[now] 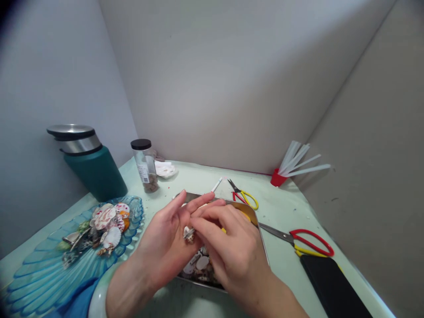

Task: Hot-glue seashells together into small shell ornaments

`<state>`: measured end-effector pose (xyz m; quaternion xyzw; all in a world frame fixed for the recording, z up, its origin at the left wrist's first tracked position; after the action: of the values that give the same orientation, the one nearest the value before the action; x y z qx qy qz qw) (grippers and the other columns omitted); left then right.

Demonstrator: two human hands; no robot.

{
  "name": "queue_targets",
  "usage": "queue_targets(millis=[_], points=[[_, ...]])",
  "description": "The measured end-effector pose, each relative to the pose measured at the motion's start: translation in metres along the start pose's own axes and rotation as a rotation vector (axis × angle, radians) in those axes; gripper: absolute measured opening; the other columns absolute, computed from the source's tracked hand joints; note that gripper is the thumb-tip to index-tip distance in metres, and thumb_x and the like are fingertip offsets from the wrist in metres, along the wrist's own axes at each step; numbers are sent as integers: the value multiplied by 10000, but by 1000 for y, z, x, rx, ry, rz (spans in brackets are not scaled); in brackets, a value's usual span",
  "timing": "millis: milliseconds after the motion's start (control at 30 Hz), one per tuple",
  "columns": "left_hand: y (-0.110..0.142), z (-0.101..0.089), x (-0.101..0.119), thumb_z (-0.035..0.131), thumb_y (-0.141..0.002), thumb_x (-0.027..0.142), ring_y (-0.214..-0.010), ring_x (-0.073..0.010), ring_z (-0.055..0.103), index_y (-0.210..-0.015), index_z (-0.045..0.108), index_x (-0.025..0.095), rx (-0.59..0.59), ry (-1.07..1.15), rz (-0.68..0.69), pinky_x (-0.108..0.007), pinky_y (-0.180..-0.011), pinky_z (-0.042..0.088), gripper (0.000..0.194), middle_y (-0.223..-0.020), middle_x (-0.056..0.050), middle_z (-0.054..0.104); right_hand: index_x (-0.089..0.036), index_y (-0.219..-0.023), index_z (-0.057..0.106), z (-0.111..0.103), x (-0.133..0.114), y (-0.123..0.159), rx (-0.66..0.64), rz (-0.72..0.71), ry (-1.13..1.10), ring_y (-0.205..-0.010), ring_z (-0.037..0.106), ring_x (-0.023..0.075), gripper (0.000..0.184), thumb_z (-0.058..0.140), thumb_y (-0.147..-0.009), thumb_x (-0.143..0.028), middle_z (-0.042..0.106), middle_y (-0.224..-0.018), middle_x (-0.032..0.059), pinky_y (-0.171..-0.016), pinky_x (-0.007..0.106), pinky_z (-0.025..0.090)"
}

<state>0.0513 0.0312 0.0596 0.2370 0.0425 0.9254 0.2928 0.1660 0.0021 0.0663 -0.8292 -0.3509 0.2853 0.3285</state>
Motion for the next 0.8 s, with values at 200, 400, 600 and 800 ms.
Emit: queue_targets(millis=[200,400,600,800], points=[[-2,0,-2,366,-961,375,-925,-207,662,-1134,551,10,-17,39,1,-263,-832,472,444,-1045,-204,669,-158,-924,677,0,-1,-2,38,10,-18,-853,617,173,205,536,-845,-32,660,-903,72,-728,306,525],[-5,-7,-6,380,-960,367,-895,-188,647,-1062,600,13,-12,51,22,-257,-828,466,429,-1021,-189,664,-163,-937,663,-3,2,0,53,69,-33,-839,628,170,192,542,-855,-40,675,-908,67,-721,306,531],[-2,-2,-7,363,-971,348,-857,-169,651,-1017,638,25,-19,11,16,-245,-833,460,426,-936,-149,684,-184,-952,673,1,3,0,15,105,-20,-853,646,190,199,531,-867,-73,693,-915,61,-752,337,543],[-2,-4,-8,351,-978,338,-757,-135,637,-1024,650,21,-2,-7,19,-223,-766,465,438,-867,-123,685,-186,-943,680,1,0,2,23,109,43,-843,642,195,212,514,-867,-77,675,-915,71,-727,326,539]])
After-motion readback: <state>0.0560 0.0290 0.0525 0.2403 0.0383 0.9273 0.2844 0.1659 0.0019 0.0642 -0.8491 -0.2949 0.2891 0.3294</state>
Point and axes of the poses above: each hand's wrist, its own y-axis away from the middle knuckle, its own z-axis out of the palm, x = y × z, the point moved 3 cm from there along -y, towards the middle knuckle
